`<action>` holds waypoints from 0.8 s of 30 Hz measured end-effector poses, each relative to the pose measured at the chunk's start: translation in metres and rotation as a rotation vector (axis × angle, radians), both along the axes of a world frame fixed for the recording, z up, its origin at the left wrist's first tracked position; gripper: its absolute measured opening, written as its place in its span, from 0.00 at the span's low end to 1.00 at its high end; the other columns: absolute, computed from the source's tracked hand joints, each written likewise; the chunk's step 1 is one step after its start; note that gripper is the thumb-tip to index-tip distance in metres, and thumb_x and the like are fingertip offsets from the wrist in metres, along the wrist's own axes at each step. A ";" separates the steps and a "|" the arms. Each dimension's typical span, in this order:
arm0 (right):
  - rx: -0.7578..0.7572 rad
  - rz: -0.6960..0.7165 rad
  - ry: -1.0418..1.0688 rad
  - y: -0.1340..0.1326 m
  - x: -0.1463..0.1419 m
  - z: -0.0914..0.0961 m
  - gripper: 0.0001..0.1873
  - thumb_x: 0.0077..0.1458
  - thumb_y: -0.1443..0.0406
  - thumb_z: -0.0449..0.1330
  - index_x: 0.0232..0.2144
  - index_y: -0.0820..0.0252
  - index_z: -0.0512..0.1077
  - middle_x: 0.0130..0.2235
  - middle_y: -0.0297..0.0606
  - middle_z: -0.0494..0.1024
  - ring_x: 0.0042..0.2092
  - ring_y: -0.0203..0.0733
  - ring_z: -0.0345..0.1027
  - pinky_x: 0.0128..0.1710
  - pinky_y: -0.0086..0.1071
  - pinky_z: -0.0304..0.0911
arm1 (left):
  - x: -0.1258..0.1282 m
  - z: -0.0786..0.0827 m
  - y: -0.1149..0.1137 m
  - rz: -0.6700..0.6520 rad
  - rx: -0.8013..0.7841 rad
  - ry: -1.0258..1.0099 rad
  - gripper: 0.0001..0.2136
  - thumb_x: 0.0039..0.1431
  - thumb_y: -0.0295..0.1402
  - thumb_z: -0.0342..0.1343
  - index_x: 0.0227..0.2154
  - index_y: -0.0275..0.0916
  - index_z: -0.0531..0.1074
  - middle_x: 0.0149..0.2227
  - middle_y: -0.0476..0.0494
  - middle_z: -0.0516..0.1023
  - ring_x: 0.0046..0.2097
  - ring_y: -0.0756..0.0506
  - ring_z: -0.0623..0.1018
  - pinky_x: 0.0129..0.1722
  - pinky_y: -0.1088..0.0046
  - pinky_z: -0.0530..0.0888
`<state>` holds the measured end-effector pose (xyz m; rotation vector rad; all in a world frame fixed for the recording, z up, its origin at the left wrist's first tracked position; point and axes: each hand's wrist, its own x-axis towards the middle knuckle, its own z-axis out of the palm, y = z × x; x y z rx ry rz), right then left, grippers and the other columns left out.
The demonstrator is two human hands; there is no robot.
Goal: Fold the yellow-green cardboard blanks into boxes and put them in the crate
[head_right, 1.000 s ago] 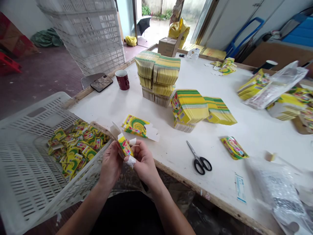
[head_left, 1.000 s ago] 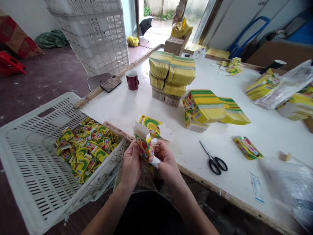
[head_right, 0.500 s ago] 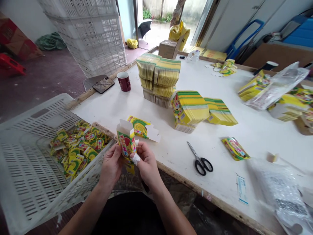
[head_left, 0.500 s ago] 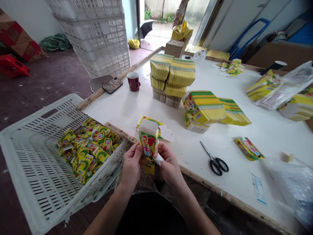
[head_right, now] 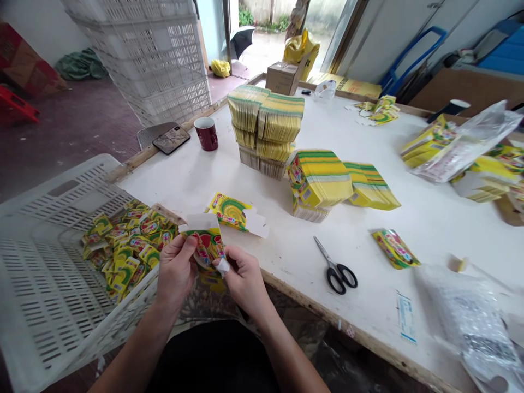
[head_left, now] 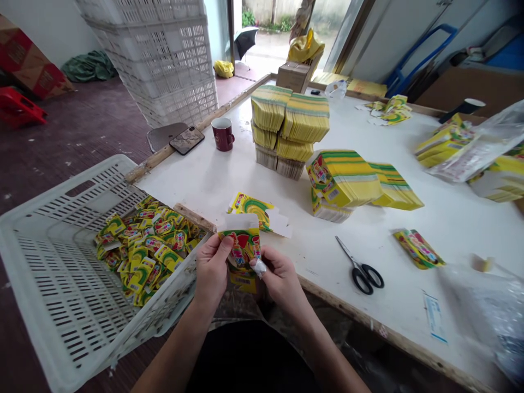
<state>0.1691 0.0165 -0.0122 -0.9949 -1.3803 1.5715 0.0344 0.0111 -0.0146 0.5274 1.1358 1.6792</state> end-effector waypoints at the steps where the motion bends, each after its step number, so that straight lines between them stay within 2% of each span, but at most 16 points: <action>1: 0.011 -0.004 -0.023 0.000 0.001 0.002 0.09 0.56 0.61 0.58 0.28 0.61 0.72 0.28 0.33 0.71 0.32 0.38 0.65 0.34 0.30 0.62 | -0.001 0.001 0.000 -0.001 -0.013 -0.014 0.08 0.47 0.37 0.66 0.29 0.39 0.78 0.28 0.50 0.81 0.27 0.51 0.78 0.30 0.77 0.74; 4: 0.044 -0.013 -0.085 0.003 0.012 0.012 0.11 0.57 0.60 0.57 0.31 0.62 0.75 0.29 0.35 0.74 0.32 0.39 0.66 0.31 0.29 0.62 | -0.006 0.006 0.001 -0.013 -0.003 -0.063 0.10 0.48 0.38 0.65 0.30 0.38 0.78 0.31 0.48 0.82 0.31 0.50 0.79 0.32 0.77 0.75; 8: 0.166 0.047 -0.256 0.010 0.029 0.030 0.12 0.59 0.61 0.56 0.35 0.60 0.78 0.31 0.36 0.77 0.32 0.39 0.68 0.31 0.28 0.61 | -0.010 0.012 0.001 -0.078 0.075 -0.019 0.16 0.50 0.41 0.64 0.40 0.40 0.77 0.38 0.45 0.82 0.38 0.47 0.80 0.38 0.74 0.76; 10: 0.234 0.096 -0.315 0.010 0.031 0.035 0.12 0.60 0.61 0.56 0.36 0.59 0.78 0.31 0.35 0.77 0.31 0.38 0.68 0.31 0.28 0.61 | -0.009 0.012 0.001 -0.090 0.071 0.011 0.14 0.48 0.39 0.66 0.38 0.40 0.78 0.35 0.47 0.82 0.36 0.47 0.80 0.38 0.74 0.76; 12: 0.301 0.103 -0.340 0.009 0.028 0.036 0.11 0.61 0.62 0.56 0.37 0.59 0.78 0.29 0.35 0.76 0.30 0.37 0.67 0.30 0.28 0.60 | -0.009 0.011 0.000 -0.036 0.065 0.020 0.10 0.47 0.38 0.67 0.32 0.40 0.79 0.30 0.49 0.82 0.32 0.49 0.80 0.35 0.76 0.76; 14: 0.390 0.070 -0.372 0.008 0.026 0.034 0.10 0.60 0.65 0.56 0.36 0.60 0.77 0.28 0.35 0.75 0.29 0.36 0.66 0.29 0.28 0.60 | -0.010 0.010 0.000 0.003 0.068 0.042 0.09 0.45 0.38 0.68 0.29 0.40 0.79 0.28 0.51 0.82 0.31 0.50 0.79 0.34 0.77 0.75; 15: 0.451 0.033 -0.394 0.008 0.026 0.032 0.09 0.60 0.67 0.56 0.37 0.61 0.77 0.29 0.36 0.74 0.30 0.37 0.67 0.29 0.29 0.61 | -0.011 0.010 -0.001 0.001 0.070 0.059 0.10 0.46 0.38 0.67 0.31 0.41 0.79 0.30 0.50 0.82 0.32 0.49 0.79 0.35 0.76 0.75; 18: 0.683 -0.123 -0.534 0.010 0.029 0.025 0.15 0.59 0.73 0.52 0.41 0.60 0.77 0.34 0.41 0.74 0.36 0.42 0.66 0.35 0.33 0.64 | -0.018 0.012 -0.002 -0.006 0.108 0.135 0.16 0.53 0.41 0.62 0.44 0.42 0.74 0.40 0.44 0.81 0.40 0.46 0.80 0.41 0.72 0.75; 21: 0.880 -0.191 -0.705 0.013 0.033 0.019 0.17 0.60 0.74 0.51 0.41 0.56 0.78 0.36 0.44 0.74 0.39 0.45 0.63 0.38 0.40 0.64 | -0.024 0.018 -0.006 0.070 0.225 0.347 0.21 0.58 0.44 0.56 0.51 0.40 0.68 0.49 0.38 0.76 0.50 0.43 0.76 0.50 0.65 0.72; 23: 0.949 -0.150 -0.750 0.013 0.032 0.017 0.16 0.60 0.73 0.53 0.40 0.54 0.78 0.37 0.43 0.74 0.40 0.46 0.62 0.41 0.43 0.64 | -0.025 0.022 -0.009 0.056 0.270 0.637 0.24 0.55 0.42 0.59 0.53 0.39 0.66 0.53 0.36 0.72 0.55 0.40 0.72 0.57 0.60 0.67; 24: 0.973 -0.121 -0.750 0.013 0.031 0.016 0.14 0.60 0.72 0.54 0.39 0.54 0.78 0.37 0.43 0.75 0.40 0.46 0.62 0.44 0.45 0.64 | -0.024 0.024 -0.011 0.006 0.256 0.796 0.28 0.51 0.42 0.63 0.54 0.39 0.64 0.55 0.35 0.70 0.57 0.38 0.70 0.59 0.57 0.65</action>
